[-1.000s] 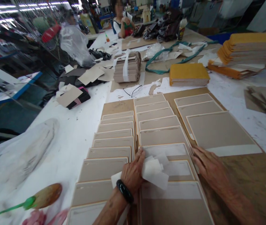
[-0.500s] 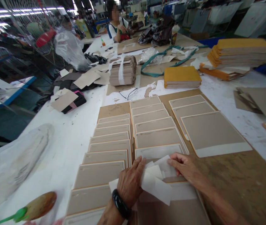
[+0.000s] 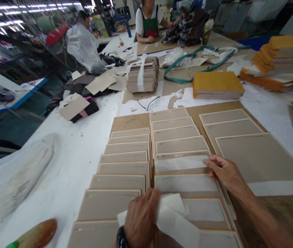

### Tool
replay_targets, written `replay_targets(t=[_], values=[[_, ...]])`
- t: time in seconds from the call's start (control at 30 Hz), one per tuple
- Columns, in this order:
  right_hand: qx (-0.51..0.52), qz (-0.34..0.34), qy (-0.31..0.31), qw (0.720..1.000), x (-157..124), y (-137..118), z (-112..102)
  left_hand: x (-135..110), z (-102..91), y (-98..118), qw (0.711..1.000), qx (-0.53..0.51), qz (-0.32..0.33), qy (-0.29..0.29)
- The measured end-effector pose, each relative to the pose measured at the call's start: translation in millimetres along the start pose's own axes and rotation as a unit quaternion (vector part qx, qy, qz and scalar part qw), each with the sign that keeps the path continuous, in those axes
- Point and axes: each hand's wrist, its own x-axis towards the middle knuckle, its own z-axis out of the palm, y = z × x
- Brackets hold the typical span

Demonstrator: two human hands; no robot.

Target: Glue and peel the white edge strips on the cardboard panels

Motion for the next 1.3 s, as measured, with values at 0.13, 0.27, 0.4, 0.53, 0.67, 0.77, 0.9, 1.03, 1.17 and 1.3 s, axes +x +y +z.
replay_targets(t=[0.13,0.27,0.4,0.53,0.67,0.77,0.9,1.03,1.17,1.3], values=[[0.0,0.021,0.005,1.0,5,3,1,29,9.0,16,0.997,0.057,0.052,-0.006],[-0.008,0.024,0.008,1.0,6,1,0,54,12.1,21,0.993,0.112,0.032,-0.004],[-0.024,0.03,0.023,0.999,4,-4,-2,66,16.5,19,0.992,0.12,0.027,0.006],[-0.036,0.027,0.048,0.998,5,-4,-4,72,23.0,17,0.99,0.136,0.032,0.018],[-0.055,0.03,0.045,0.997,7,0,-5,74,23.5,17,0.99,0.133,0.037,0.007],[-0.066,0.029,0.048,0.996,9,1,-6,74,22.0,17,0.99,0.136,0.032,-0.006],[-0.111,0.034,0.067,0.991,10,-1,-5,74,21.5,16,0.992,0.122,0.03,-0.015],[-0.118,0.034,0.07,0.99,11,-1,-4,76,21.3,16,0.993,0.113,0.022,-0.036],[-0.106,0.033,0.081,0.99,12,-1,-3,78,19.3,17,0.992,0.118,0.018,-0.052],[-0.08,0.027,0.075,0.994,12,-3,1,78,16.5,19,0.989,0.129,-0.003,-0.066]])
